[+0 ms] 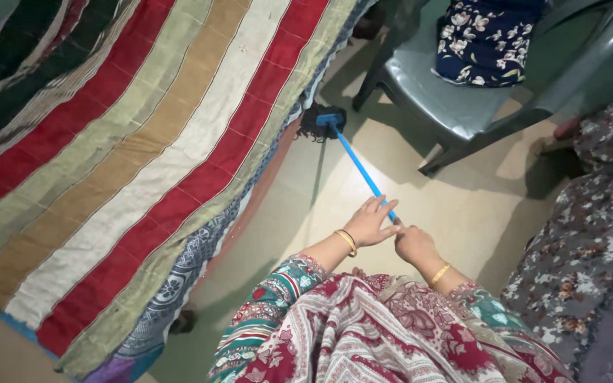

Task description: The person mops a tiled floor in a bedroom using a blue-handled mop, moving it around a chair and between two beds.

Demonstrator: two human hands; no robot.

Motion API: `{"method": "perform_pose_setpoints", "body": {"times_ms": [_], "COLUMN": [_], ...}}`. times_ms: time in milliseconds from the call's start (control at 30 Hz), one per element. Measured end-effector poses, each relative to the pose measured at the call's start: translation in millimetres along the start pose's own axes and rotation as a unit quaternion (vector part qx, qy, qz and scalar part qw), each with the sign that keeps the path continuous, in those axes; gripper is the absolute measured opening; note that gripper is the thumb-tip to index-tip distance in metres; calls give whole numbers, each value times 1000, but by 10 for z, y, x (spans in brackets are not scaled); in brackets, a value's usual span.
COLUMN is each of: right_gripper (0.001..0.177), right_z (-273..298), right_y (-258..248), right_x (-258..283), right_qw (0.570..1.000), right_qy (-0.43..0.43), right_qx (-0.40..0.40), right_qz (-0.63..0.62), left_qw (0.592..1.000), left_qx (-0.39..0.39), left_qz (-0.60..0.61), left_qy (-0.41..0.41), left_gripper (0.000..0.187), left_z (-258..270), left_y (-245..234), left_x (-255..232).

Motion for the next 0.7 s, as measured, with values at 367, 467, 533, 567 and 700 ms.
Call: {"method": "perform_pose_setpoints", "body": {"times_ms": [367, 467, 533, 567, 700], "right_gripper": [53, 57, 66, 62, 56], "right_z": [-1846, -2196, -2243, -2203, -1640], "right_y": [-345, -534, -544, -474, 11], "right_x": [942, 1120, 1172, 1191, 837], "right_qw": [992, 978, 968, 976, 990], "right_qy": [33, 23, -10, -2, -16], "right_qx": [12, -33, -58, -43, 23], "right_qz": [-119, -203, -243, -214, -136], "left_qw": [994, 990, 988, 986, 984], "left_qx": [-80, -118, -132, -138, -149], "left_qz": [50, 51, 46, 52, 67], "left_qy": [-47, -63, -63, -72, -67], "left_gripper": [70, 69, 66, 64, 63], "left_z": [177, 224, 240, 248, 197], "left_y": [-734, -920, -956, -953, -852], "left_x": [105, 211, 222, 231, 123]}}
Point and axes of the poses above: each hand's wrist, its own z-axis away from the middle knuckle, its own y-axis out of the palm, x = y × z, the point moved 7 cm from there along -z, towards the middle knuckle, and after that the axes turned 7 degrees about y, right-handed, at the moved point
